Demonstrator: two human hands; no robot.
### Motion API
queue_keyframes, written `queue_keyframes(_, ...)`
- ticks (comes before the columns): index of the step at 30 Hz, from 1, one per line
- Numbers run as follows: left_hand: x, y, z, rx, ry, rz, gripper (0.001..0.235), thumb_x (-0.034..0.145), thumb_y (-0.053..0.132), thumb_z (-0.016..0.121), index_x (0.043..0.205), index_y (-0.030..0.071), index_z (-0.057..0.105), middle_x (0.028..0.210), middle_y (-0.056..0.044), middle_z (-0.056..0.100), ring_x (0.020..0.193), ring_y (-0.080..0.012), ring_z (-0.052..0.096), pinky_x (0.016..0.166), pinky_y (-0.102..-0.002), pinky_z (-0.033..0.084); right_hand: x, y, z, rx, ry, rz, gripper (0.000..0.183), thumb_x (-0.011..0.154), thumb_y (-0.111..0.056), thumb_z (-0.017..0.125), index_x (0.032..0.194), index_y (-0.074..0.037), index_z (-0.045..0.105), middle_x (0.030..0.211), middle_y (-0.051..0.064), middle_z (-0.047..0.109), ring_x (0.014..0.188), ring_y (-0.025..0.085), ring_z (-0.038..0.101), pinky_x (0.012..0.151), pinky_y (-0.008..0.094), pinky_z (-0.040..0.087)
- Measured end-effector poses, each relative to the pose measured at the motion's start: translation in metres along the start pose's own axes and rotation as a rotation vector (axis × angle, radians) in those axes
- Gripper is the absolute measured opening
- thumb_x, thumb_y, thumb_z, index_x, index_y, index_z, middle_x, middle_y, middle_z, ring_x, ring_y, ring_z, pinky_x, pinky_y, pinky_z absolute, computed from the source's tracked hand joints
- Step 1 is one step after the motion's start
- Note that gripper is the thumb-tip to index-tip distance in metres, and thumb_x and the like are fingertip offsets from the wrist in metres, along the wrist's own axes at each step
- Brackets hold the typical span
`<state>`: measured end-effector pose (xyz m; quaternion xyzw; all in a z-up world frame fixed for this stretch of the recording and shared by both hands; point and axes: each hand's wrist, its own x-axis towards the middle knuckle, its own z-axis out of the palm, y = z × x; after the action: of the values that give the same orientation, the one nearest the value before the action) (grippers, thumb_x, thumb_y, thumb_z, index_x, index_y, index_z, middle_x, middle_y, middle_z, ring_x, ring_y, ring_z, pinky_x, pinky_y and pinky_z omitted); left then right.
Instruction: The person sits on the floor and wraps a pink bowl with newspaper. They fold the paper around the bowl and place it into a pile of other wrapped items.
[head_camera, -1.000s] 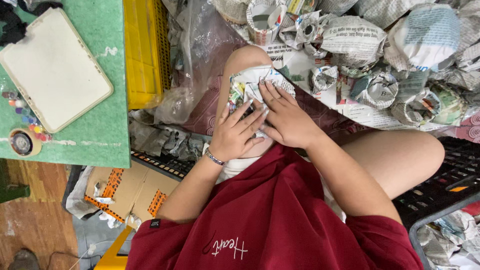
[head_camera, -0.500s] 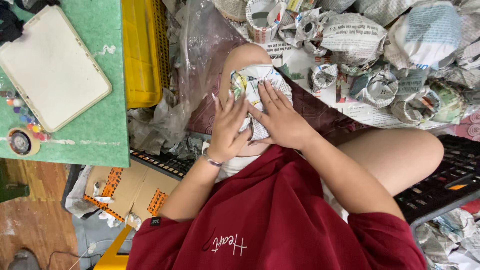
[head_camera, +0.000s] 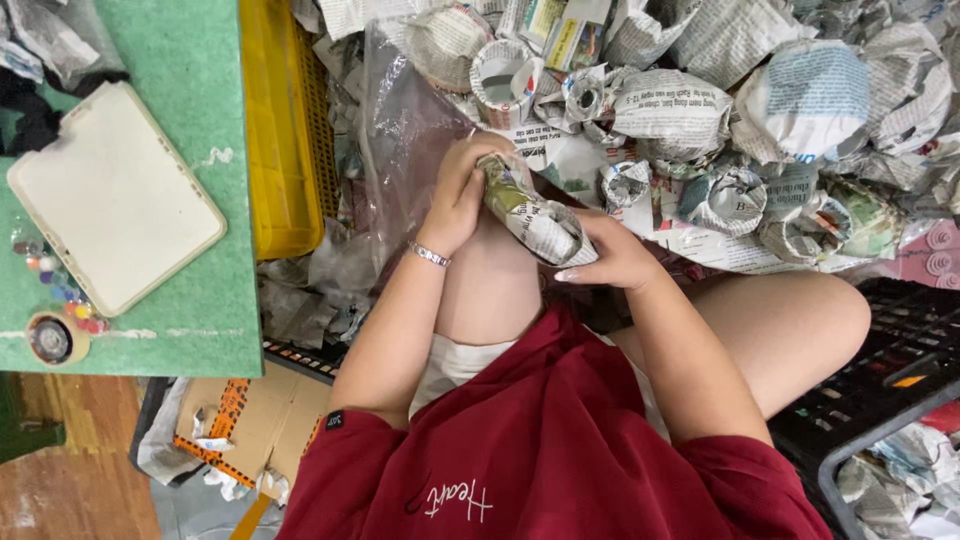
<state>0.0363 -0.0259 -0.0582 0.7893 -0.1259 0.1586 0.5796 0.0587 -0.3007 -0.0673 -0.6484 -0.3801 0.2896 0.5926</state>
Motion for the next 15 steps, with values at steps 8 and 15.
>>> queue_keyframes(8, -0.058, 0.055, 0.028, -0.003, 0.280, -0.345, 0.039, 0.111, 0.035, 0.045, 0.105, 0.001, 0.063, 0.093, -0.011, 0.066, 0.089, -0.0231, 0.065, 0.084, -0.033, 0.051, -0.043, 0.025, 0.035, 0.978, 0.279, 0.068, 0.107, 0.075, -0.044, 0.089, 0.153, 0.009, 0.041, 0.147, 0.020, 0.058, 0.136, 0.031, 0.057, 0.120, 0.045, 0.043)
queue_keyframes(15, -0.093, 0.067, 0.052, -0.093, 0.457, -0.436, 0.031, 0.111, 0.025, 0.050, 0.106, -0.002, 0.065, 0.096, -0.007, 0.068, 0.090, -0.0128, 0.062, 0.083, -0.029, 0.051, -0.045, -0.023, 0.068, 0.779, 0.587, 0.003, 0.102, 0.091, -0.061, 0.074, 0.162, -0.002, 0.030, 0.153, 0.017, 0.049, 0.142, 0.028, 0.050, 0.122, 0.040, 0.041)
